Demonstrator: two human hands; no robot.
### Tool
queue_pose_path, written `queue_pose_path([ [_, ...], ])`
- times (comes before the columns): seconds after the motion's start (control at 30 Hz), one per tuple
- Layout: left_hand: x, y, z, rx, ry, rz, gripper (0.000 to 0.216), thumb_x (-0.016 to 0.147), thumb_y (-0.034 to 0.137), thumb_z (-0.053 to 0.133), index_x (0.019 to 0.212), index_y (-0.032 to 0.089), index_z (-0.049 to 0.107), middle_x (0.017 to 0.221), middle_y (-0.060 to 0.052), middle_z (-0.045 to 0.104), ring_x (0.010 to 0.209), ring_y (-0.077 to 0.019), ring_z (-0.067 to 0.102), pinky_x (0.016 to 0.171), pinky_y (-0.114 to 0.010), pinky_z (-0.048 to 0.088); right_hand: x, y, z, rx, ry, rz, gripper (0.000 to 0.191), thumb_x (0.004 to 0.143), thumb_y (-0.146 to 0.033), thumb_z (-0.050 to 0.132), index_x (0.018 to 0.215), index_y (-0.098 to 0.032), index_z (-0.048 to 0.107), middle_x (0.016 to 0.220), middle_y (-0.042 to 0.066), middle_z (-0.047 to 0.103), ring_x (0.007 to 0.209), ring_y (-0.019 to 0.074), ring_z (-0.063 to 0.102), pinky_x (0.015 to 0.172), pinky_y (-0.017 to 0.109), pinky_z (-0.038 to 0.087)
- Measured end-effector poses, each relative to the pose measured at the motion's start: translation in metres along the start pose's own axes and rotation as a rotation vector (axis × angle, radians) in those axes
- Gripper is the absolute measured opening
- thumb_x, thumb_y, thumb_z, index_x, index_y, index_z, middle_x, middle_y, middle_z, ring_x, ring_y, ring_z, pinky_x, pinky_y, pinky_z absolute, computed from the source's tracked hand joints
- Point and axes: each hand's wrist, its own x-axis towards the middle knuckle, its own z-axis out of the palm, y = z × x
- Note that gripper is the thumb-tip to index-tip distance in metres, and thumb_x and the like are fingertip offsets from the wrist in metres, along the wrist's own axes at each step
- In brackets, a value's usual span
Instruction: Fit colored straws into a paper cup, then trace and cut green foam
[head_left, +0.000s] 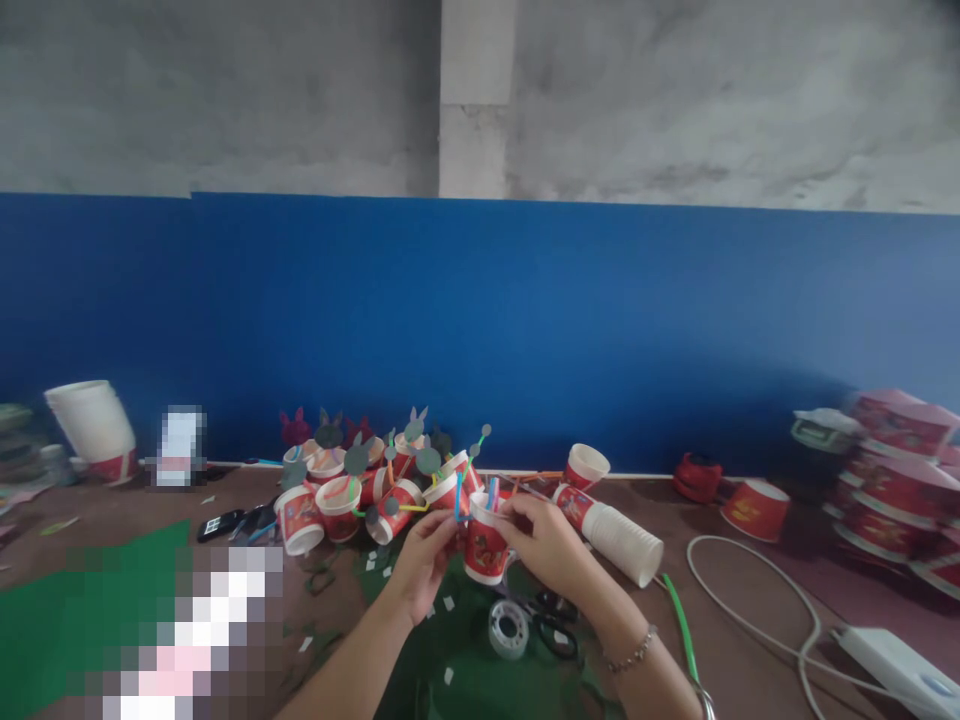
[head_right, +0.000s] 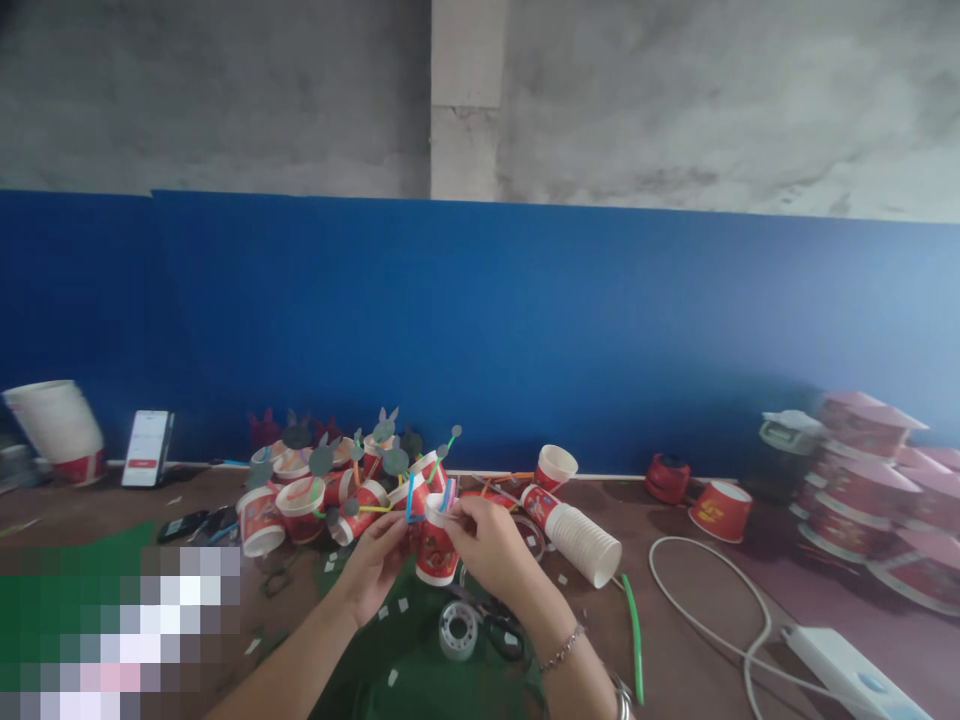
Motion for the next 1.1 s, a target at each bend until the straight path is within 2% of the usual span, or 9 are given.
queue_pose_path([
  [0.1, 0.000, -0.001, -0.001, -0.009, -0.012, -0.032, 0.027, 0.058, 0.030, 0.082, 0.074, 0.013, 0.067, 0.064, 0.001, 0.064, 0.059, -0.0078, 0.057, 0.057, -0.018, 0.043, -0.001, -0.003, 0.001, -0.002, -0.015, -0.017, 0.021, 0.081, -0.026, 0.052, 0.064, -0.016, 0.057, 0.061, -0.001, 0.058, 0.057, 0.0120, 0.049, 0.054, 0.022, 0.037],
  [0.2, -0.001, -0.001, -0.003, -0.014, -0.038, -0.070, 0.029, 0.060, 0.032, 0.081, 0.075, 0.015, 0.064, 0.055, 0.004, 0.058, 0.045, -0.0047, 0.050, 0.042, -0.014, 0.034, -0.002, -0.006, 0.001, -0.014, -0.025, -0.037, 0.021, 0.081, -0.025, 0.051, 0.063, -0.016, 0.055, 0.060, -0.002, 0.056, 0.056, 0.0115, 0.047, 0.054, 0.022, 0.036],
  [0.27, -0.001, -0.001, -0.003, -0.018, -0.069, -0.103, 0.031, 0.062, 0.035, 0.079, 0.079, 0.015, 0.062, 0.053, 0.004, 0.057, 0.039, -0.0033, 0.046, 0.037, -0.013, 0.029, -0.002, -0.006, 0.002, -0.023, -0.030, -0.041, 0.020, 0.081, -0.023, 0.051, 0.063, -0.017, 0.054, 0.060, -0.003, 0.055, 0.056, 0.0112, 0.046, 0.053, 0.022, 0.035],
  [0.4, -0.003, 0.001, -0.003, -0.034, -0.123, -0.144, 0.031, 0.063, 0.035, 0.079, 0.076, 0.014, 0.059, 0.056, 0.003, 0.060, 0.039, -0.0024, 0.047, 0.038, -0.012, 0.033, -0.003, -0.008, 0.001, -0.016, -0.051, -0.049, 0.019, 0.080, -0.022, 0.052, 0.062, -0.017, 0.053, 0.059, -0.003, 0.054, 0.056, 0.0108, 0.046, 0.053, 0.021, 0.035],
  [0.6, -0.003, 0.004, -0.001, -0.052, -0.135, -0.182, 0.028, 0.063, 0.028, 0.080, 0.068, 0.013, 0.057, 0.060, 0.001, 0.062, 0.044, -0.0023, 0.051, 0.043, -0.011, 0.038, -0.005, -0.012, 0.000, -0.034, -0.066, -0.055, 0.013, 0.078, -0.015, 0.052, 0.066, -0.017, 0.056, 0.064, -0.001, 0.058, 0.058, 0.0114, 0.049, 0.055, 0.021, 0.036],
  [0.87, -0.001, -0.002, -0.004, -0.077, -0.139, -0.195, 0.031, 0.060, 0.026, 0.082, 0.063, 0.012, 0.054, 0.055, 0.002, 0.059, 0.043, -0.0012, 0.047, 0.044, -0.011, 0.038, -0.006, -0.017, 0.002, -0.049, -0.055, -0.098, 0.013, 0.077, -0.012, 0.052, 0.067, -0.017, 0.058, 0.067, 0.000, 0.060, 0.062, 0.0120, 0.051, 0.058, 0.022, 0.037],
  [1.1, -0.001, -0.001, -0.003, -0.131, -0.131, -0.141, 0.035, 0.060, 0.019, 0.081, 0.077, 0.017, 0.051, 0.058, 0.006, 0.056, 0.047, -0.0021, 0.049, 0.043, -0.009, 0.033, -0.007, -0.018, 0.006, 0.017, -0.090, -0.136, 0.016, 0.081, -0.013, 0.051, 0.069, -0.018, 0.060, 0.072, 0.001, 0.062, 0.067, 0.0132, 0.054, 0.062, 0.022, 0.038],
])
